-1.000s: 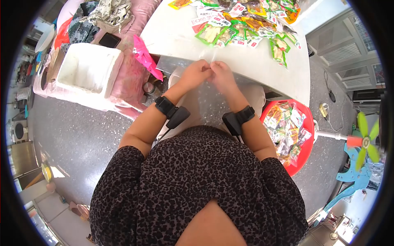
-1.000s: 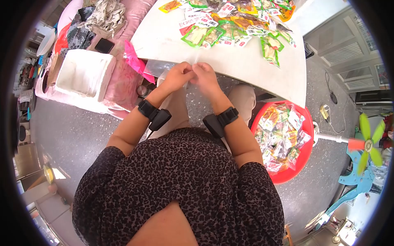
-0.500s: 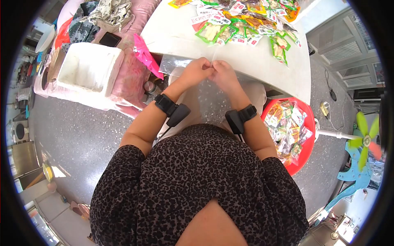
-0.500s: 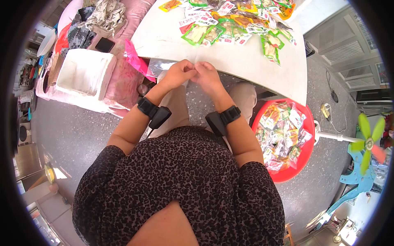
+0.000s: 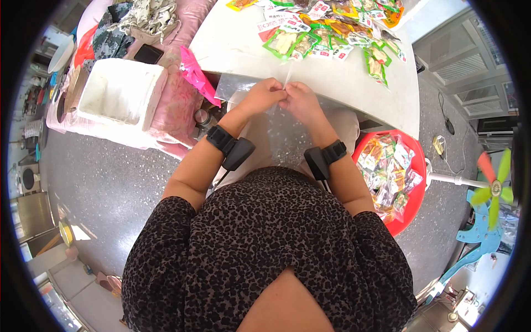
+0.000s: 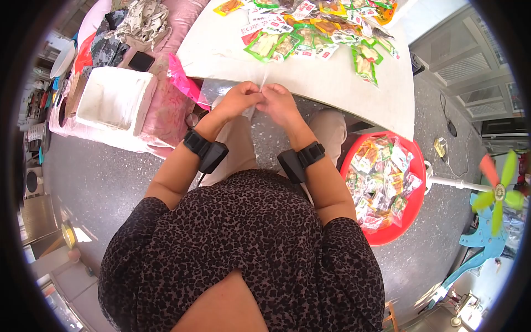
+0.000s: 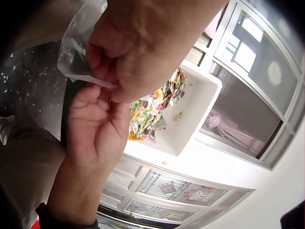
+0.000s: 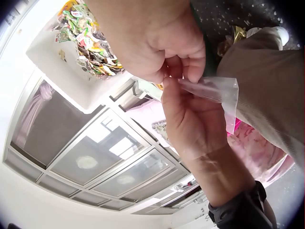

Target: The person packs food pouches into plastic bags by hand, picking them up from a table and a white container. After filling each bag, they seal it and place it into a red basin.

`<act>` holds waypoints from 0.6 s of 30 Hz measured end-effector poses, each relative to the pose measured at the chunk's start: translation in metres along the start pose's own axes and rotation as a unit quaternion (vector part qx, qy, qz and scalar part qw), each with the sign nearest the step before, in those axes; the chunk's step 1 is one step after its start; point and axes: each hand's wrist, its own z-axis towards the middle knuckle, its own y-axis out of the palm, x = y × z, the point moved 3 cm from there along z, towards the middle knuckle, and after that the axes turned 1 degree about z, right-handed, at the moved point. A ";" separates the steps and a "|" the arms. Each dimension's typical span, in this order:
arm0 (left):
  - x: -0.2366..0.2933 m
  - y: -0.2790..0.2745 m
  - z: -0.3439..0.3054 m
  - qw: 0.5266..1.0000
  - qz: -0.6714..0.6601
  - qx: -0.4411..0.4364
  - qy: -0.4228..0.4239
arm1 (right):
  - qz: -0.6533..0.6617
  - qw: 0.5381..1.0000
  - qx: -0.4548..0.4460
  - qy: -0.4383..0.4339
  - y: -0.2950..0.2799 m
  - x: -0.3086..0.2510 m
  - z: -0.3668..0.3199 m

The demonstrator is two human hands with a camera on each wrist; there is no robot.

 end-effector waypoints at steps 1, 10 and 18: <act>-0.001 0.000 0.000 1.000 -0.010 -0.004 -0.009 | -0.001 1.000 -0.001 0.003 0.000 0.000 0.000; 0.002 0.002 -0.005 0.998 -0.045 -0.028 -0.043 | -0.021 1.000 0.015 0.013 0.002 0.000 -0.002; 0.002 0.001 -0.007 0.989 -0.119 -0.041 -0.081 | -0.029 0.999 0.002 0.023 0.004 0.000 -0.003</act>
